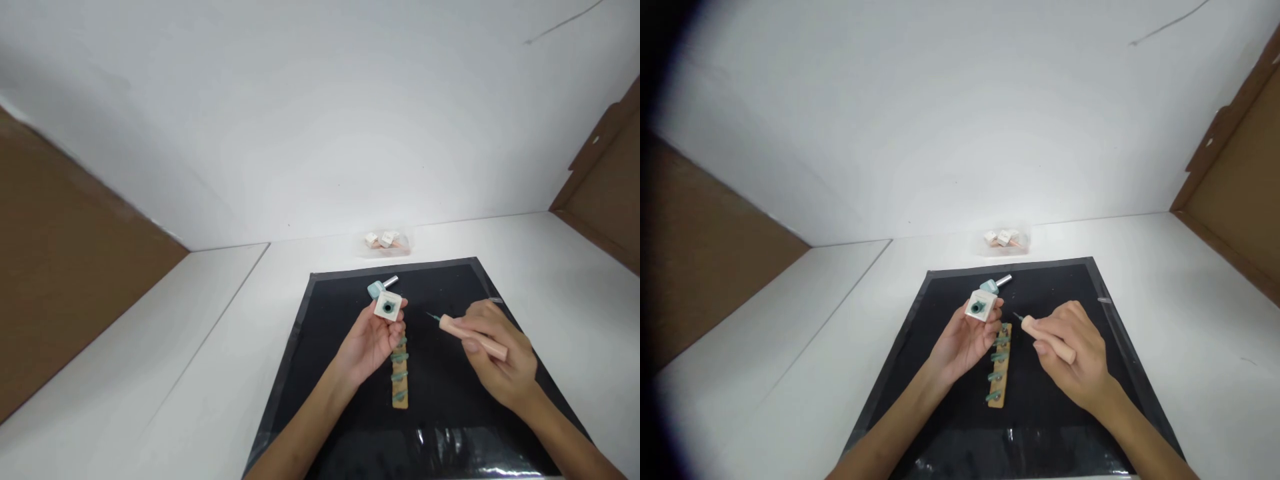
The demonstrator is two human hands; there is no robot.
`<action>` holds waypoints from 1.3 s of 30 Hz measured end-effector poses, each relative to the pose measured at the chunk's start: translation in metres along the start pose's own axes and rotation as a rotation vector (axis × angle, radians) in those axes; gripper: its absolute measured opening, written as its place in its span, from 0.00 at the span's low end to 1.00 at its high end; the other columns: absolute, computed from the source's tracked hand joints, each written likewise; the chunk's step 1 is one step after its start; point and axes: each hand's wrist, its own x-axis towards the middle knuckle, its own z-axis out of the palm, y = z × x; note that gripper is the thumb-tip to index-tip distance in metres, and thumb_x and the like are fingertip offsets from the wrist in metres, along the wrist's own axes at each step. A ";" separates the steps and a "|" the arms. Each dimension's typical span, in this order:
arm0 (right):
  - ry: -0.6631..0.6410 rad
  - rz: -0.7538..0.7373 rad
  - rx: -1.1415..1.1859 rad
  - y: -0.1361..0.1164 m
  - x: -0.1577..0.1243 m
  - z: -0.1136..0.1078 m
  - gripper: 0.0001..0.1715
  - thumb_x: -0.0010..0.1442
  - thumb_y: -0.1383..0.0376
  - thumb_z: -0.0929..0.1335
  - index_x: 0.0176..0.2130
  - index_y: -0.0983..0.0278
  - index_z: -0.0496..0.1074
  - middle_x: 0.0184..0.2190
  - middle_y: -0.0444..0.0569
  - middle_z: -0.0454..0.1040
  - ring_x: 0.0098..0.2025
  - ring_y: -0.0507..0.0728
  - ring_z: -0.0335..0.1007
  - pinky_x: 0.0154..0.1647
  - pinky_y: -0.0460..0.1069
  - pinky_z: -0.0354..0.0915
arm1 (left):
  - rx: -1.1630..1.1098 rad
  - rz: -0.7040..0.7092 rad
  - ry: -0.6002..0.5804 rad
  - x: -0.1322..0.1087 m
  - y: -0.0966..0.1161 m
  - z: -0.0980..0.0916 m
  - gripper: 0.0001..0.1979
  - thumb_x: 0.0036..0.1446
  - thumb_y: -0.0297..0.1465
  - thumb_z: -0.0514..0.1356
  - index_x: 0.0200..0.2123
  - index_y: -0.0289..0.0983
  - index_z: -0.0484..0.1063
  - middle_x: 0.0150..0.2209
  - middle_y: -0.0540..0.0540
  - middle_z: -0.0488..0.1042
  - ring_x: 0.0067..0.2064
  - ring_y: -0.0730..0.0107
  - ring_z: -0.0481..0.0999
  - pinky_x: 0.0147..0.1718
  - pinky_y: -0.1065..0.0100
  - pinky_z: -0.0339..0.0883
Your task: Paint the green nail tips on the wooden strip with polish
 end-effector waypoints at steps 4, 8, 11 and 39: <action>0.024 0.000 -0.010 0.001 -0.003 0.001 0.09 0.60 0.70 0.63 0.40 0.60 0.70 0.21 0.45 0.68 0.22 0.55 0.63 0.22 0.51 0.61 | -0.055 0.018 -0.028 -0.004 0.003 0.001 0.17 0.48 0.36 0.63 0.37 0.29 0.73 0.25 0.48 0.67 0.25 0.80 0.64 0.24 0.79 0.63; 0.010 -0.012 -0.011 0.001 -0.004 0.003 0.11 0.59 0.72 0.63 0.41 0.60 0.69 0.22 0.46 0.69 0.23 0.55 0.63 0.23 0.51 0.61 | -0.070 0.049 -0.064 -0.007 0.003 0.001 0.17 0.43 0.36 0.64 0.36 0.31 0.74 0.26 0.49 0.67 0.24 0.80 0.62 0.23 0.78 0.62; -0.002 -0.010 -0.011 0.001 -0.004 0.003 0.12 0.58 0.72 0.63 0.41 0.60 0.69 0.23 0.46 0.70 0.23 0.55 0.63 0.23 0.51 0.61 | -0.094 0.058 -0.089 -0.009 0.003 0.002 0.20 0.39 0.36 0.67 0.37 0.32 0.74 0.27 0.50 0.68 0.24 0.80 0.63 0.23 0.78 0.61; 0.036 0.553 0.188 0.004 -0.010 0.012 0.08 0.60 0.62 0.65 0.32 0.60 0.73 0.26 0.44 0.75 0.27 0.53 0.71 0.27 0.46 0.64 | 1.607 1.087 -0.169 -0.012 0.005 -0.016 0.14 0.53 0.21 0.50 0.33 0.41 0.72 0.41 0.43 0.74 0.41 0.64 0.70 0.40 0.62 0.59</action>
